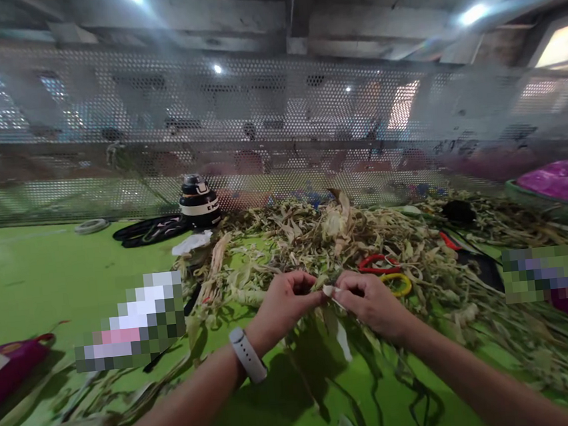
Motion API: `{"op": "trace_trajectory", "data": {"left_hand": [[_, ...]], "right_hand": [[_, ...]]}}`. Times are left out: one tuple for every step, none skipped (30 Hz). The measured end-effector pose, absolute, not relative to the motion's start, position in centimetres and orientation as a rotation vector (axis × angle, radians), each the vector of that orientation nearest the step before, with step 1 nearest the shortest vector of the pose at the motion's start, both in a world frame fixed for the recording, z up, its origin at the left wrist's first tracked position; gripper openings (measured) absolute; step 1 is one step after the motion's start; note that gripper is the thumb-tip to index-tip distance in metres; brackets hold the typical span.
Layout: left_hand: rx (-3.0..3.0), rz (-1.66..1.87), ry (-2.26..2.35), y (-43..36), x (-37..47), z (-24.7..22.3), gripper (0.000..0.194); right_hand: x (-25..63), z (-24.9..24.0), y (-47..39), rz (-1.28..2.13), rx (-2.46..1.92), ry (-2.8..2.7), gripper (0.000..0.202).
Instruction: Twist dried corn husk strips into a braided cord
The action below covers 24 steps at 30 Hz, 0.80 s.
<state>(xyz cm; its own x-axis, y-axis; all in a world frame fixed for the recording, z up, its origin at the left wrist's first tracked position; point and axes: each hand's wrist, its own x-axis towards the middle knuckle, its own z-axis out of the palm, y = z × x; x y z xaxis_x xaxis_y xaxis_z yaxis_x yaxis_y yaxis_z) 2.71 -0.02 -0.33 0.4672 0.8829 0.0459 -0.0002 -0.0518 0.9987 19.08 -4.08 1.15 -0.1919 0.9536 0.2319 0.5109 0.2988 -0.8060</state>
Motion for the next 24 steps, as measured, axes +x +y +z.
{"op": "trace_trajectory", "data": {"left_hand": [[1.467,0.877,0.828,-0.1,2.7,-0.3,0.022],[1.492,0.879,0.827,-0.2,2.8,-0.4,0.021],[1.519,0.882,0.821,-0.2,2.8,-0.4,0.02],[1.547,0.884,0.818,-0.3,2.8,-0.4,0.019],[1.572,0.883,0.82,-0.3,2.8,-0.4,0.019],[1.59,0.883,0.826,-0.3,2.8,-0.5,0.019],[1.598,0.884,0.833,-0.2,2.7,-0.5,0.019],[1.598,0.886,0.848,-0.1,2.7,-0.5,0.021],[1.592,0.891,0.87,-0.1,2.6,-0.5,0.023],[1.581,0.895,0.89,0.0,2.6,-0.6,0.026],[1.569,0.897,0.9,0.1,2.5,-0.6,0.029],[1.556,0.895,0.897,0.2,2.5,-0.6,0.029],[1.544,0.888,0.882,0.2,2.5,-0.6,0.028],[1.533,0.878,0.854,0.3,2.4,-0.7,0.026],[1.53,0.868,0.821,0.3,2.4,-0.7,0.022],[1.541,0.863,0.797,0.4,2.4,-0.7,0.019],[1.564,0.865,0.788,0.4,2.4,-0.7,0.016],[1.6,0.87,0.786,0.4,2.3,-0.7,0.016],[1.642,0.874,0.786,0.4,2.3,-0.7,0.018],[1.685,0.875,0.785,0.4,2.2,-0.6,0.02],[1.723,0.868,0.786,0.3,2.2,-0.5,0.021],[1.754,0.856,0.788,0.3,2.1,-0.4,0.021],[1.78,0.844,0.793,0.2,2.1,-0.3,0.02],[1.799,0.834,0.803,0.1,2.1,-0.2,0.019]], "right_hand": [[19.1,1.1,-4.1,0.76,-1.325,-1.812,0.028],[19.1,1.0,-4.1,0.769,-1.339,-1.799,0.028],[19.1,1.0,-4.1,0.778,-1.352,-1.789,0.028],[19.1,1.0,-4.2,0.776,-1.36,-1.786,0.028],[19.1,1.0,-4.2,0.763,-1.36,-1.79,0.028],[19.1,1.0,-4.3,0.754,-1.352,-1.795,0.028],[19.0,0.9,-4.3,0.77,-1.337,-1.785,0.026],[19.0,0.9,-4.3,0.816,-1.32,-1.753,0.023],[18.9,0.8,-4.2,0.885,-1.302,-1.697,0.022],[18.9,0.7,-4.2,0.966,-1.285,-1.627,0.023],[18.8,0.5,-4.1,1.041,-1.269,-1.554,0.027],[18.7,0.3,-4.1,1.092,-1.255,-1.495,0.03],[18.7,0.2,-4.0,1.115,-1.24,-1.459,0.033],[18.6,0.0,-4.0,1.119,-1.223,-1.442,0.035],[18.5,-0.1,-4.0,1.117,-1.206,-1.436,0.037],[18.5,-0.1,-4.1,1.113,-1.191,-1.437,0.039],[18.4,-0.1,-4.1,1.108,-1.18,-1.441,0.041],[18.4,-0.1,-4.1,1.106,-1.175,-1.446,0.042],[18.4,0.0,-4.2,1.112,-1.178,-1.452,0.042],[18.4,0.0,-4.2,1.126,-1.187,-1.458,0.042],[18.5,0.1,-4.2,1.141,-1.197,-1.467,0.042],[18.5,0.2,-4.2,1.152,-1.205,-1.483,0.041],[18.5,0.2,-4.2,1.157,-1.212,-1.506,0.041],[18.6,0.2,-4.2,1.157,-1.217,-1.532,0.04]]}}
